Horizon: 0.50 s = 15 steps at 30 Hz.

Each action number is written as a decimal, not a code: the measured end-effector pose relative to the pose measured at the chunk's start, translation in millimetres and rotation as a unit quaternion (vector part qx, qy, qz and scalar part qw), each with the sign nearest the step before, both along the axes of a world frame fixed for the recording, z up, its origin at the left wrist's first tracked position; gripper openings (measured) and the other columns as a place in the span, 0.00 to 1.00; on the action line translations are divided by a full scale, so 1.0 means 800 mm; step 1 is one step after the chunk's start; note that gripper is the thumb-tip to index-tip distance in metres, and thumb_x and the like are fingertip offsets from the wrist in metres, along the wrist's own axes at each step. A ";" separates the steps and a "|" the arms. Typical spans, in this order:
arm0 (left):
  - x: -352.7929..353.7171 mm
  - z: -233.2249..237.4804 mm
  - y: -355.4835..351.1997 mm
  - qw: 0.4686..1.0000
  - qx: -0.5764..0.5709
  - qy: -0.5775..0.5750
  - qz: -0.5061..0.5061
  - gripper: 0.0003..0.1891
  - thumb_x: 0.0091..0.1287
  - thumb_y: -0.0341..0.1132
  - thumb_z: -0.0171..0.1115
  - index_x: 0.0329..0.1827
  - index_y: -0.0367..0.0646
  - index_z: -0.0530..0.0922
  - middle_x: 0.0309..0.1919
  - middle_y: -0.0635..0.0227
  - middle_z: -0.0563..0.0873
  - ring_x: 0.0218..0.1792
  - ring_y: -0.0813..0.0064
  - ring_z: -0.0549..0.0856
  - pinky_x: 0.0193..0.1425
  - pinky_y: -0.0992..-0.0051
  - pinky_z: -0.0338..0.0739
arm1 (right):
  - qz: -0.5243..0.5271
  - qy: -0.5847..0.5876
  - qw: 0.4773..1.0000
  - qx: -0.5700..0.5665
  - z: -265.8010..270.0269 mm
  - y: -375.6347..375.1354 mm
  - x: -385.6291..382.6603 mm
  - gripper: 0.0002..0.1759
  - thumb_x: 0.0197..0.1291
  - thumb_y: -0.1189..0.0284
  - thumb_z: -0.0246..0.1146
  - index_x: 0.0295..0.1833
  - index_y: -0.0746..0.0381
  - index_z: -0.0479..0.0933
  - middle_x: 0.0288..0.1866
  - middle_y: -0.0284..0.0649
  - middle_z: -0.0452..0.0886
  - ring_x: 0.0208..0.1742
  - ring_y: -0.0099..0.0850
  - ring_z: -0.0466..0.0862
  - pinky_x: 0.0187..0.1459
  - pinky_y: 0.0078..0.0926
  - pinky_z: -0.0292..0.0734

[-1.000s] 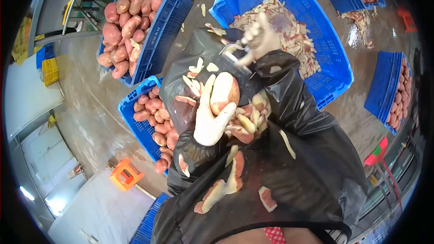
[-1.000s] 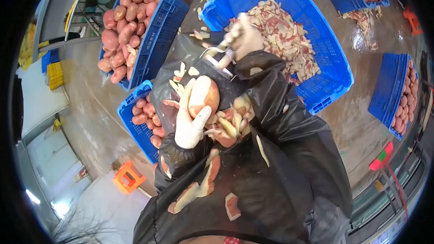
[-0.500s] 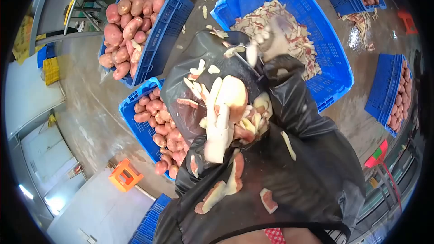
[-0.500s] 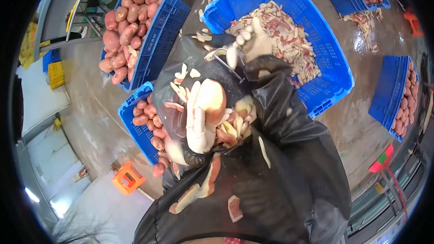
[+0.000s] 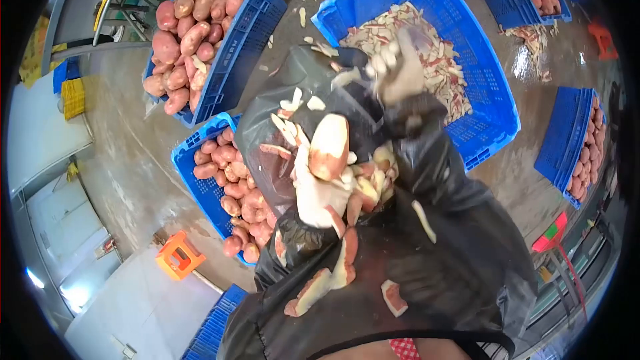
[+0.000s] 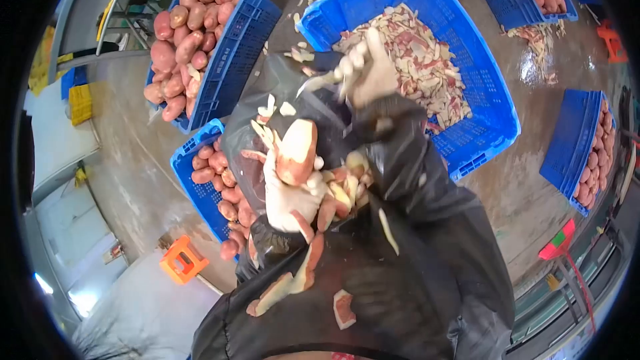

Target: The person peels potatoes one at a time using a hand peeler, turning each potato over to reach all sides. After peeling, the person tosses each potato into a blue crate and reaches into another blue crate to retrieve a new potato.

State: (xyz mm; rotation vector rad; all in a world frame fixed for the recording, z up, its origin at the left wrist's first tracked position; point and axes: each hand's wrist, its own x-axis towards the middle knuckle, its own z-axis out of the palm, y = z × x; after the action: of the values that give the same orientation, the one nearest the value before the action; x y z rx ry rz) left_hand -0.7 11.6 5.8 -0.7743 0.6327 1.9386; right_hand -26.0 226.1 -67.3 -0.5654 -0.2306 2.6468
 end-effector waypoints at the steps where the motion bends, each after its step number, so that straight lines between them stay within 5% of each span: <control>1: 0.001 0.002 0.002 0.999 -0.004 -0.035 0.014 0.23 0.66 0.53 0.48 0.50 0.43 0.72 0.36 0.61 0.80 0.29 0.68 0.80 0.31 0.73 0.73 | 0.047 0.081 0.991 -0.095 0.013 -0.013 0.003 0.25 0.66 0.51 0.48 0.22 0.56 0.64 0.15 0.30 0.65 0.16 0.30 0.70 0.24 0.37 0.73; 2: 0.013 -0.003 -0.007 0.999 -0.008 -0.042 0.015 0.23 0.66 0.53 0.48 0.50 0.43 0.72 0.36 0.61 0.80 0.29 0.68 0.80 0.31 0.73 0.73 | 0.089 0.154 0.965 -0.195 0.037 -0.043 0.018 0.24 0.66 0.51 0.49 0.23 0.57 0.65 0.15 0.31 0.66 0.17 0.30 0.70 0.24 0.36 0.72; 3: 0.024 -0.018 -0.014 0.928 -0.237 0.259 -0.125 0.25 0.66 0.54 0.48 0.53 0.42 0.70 0.37 0.59 0.80 0.31 0.66 0.81 0.32 0.72 0.75 | 0.090 0.011 0.996 0.002 0.060 -0.062 0.017 0.23 0.65 0.52 0.50 0.25 0.58 0.67 0.16 0.32 0.67 0.17 0.30 0.71 0.23 0.35 0.71; 4: 0.022 -0.021 -0.011 0.699 -0.424 0.523 -0.240 0.27 0.67 0.55 0.47 0.56 0.41 0.67 0.39 0.58 0.80 0.33 0.65 0.82 0.32 0.71 0.76 | 0.101 -0.009 0.995 -0.019 0.057 -0.066 0.014 0.22 0.68 0.52 0.46 0.27 0.56 0.68 0.16 0.32 0.68 0.15 0.30 0.69 0.22 0.30 0.68; 5: 0.003 0.010 -0.004 0.910 -0.272 0.258 -0.175 0.30 0.63 0.45 0.58 0.62 0.39 0.59 0.41 0.55 0.80 0.35 0.61 0.83 0.32 0.71 0.78 | 0.103 -0.031 0.994 -0.010 0.054 -0.065 0.011 0.22 0.68 0.53 0.46 0.27 0.57 0.68 0.17 0.33 0.68 0.16 0.30 0.70 0.22 0.31 0.69; 6: -0.010 -0.017 -0.030 0.972 -0.127 0.119 -0.161 0.38 0.53 0.34 0.67 0.64 0.36 0.55 0.45 0.56 0.78 0.40 0.63 0.82 0.34 0.72 0.79 | 0.105 -0.051 0.993 -0.002 0.050 -0.064 0.007 0.23 0.68 0.53 0.46 0.27 0.59 0.67 0.17 0.34 0.67 0.16 0.31 0.71 0.23 0.31 0.70; 8: -0.004 0.027 0.010 0.826 -0.292 0.443 -0.189 0.40 0.46 0.29 0.70 0.64 0.36 0.59 0.49 0.57 0.75 0.46 0.66 0.79 0.40 0.72 0.79 | 0.112 -0.106 0.979 0.136 0.061 -0.074 0.003 0.24 0.68 0.54 0.47 0.27 0.62 0.66 0.17 0.34 0.66 0.17 0.31 0.71 0.23 0.31 0.70; 9: -0.008 -0.005 -0.014 0.744 -0.312 0.516 -0.287 0.40 0.47 0.31 0.71 0.64 0.38 0.60 0.50 0.59 0.73 0.51 0.68 0.74 0.47 0.71 0.77 | 0.118 -0.097 0.983 0.105 0.053 -0.071 0.000 0.25 0.67 0.54 0.48 0.26 0.64 0.65 0.17 0.33 0.64 0.18 0.31 0.71 0.24 0.29 0.70; 10: -0.014 -0.007 -0.006 0.664 -0.339 0.607 -0.274 0.38 0.47 0.30 0.69 0.63 0.38 0.61 0.48 0.59 0.74 0.51 0.67 0.74 0.51 0.70 0.73 | 0.123 -0.097 0.983 0.098 0.040 -0.066 -0.002 0.24 0.67 0.54 0.49 0.26 0.61 0.65 0.16 0.33 0.63 0.18 0.31 0.71 0.26 0.29 0.70; 12: -0.012 -0.033 -0.006 0.791 -0.303 0.462 -0.262 0.37 0.48 0.32 0.70 0.62 0.35 0.63 0.47 0.57 0.74 0.51 0.65 0.74 0.52 0.69 0.71 | 0.095 -0.095 0.987 0.087 0.027 -0.047 -0.011 0.23 0.67 0.54 0.49 0.24 0.58 0.65 0.15 0.32 0.63 0.17 0.31 0.70 0.28 0.31 0.71; 14: -0.014 -0.018 0.019 0.690 -0.379 0.571 -0.233 0.36 0.50 0.34 0.70 0.61 0.33 0.64 0.48 0.54 0.74 0.51 0.62 0.75 0.53 0.68 0.70 | 0.067 -0.025 0.996 -0.048 0.021 -0.024 -0.023 0.22 0.66 0.54 0.50 0.23 0.55 0.64 0.16 0.32 0.63 0.19 0.32 0.70 0.28 0.33 0.70; 15: -0.018 -0.008 0.023 0.569 -0.420 0.652 -0.273 0.40 0.51 0.35 0.70 0.64 0.33 0.58 0.51 0.53 0.75 0.52 0.63 0.76 0.58 0.69 0.69 | 0.086 -0.019 0.996 -0.003 0.023 -0.031 -0.025 0.22 0.65 0.54 0.51 0.23 0.56 0.65 0.16 0.32 0.64 0.20 0.32 0.71 0.28 0.33 0.70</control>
State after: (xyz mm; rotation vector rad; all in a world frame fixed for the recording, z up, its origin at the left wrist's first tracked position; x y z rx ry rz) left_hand -14.8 30.3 -0.3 0.5972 2.4458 1.1861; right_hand -46.3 201.1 -48.7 -0.6230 -0.2933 2.8053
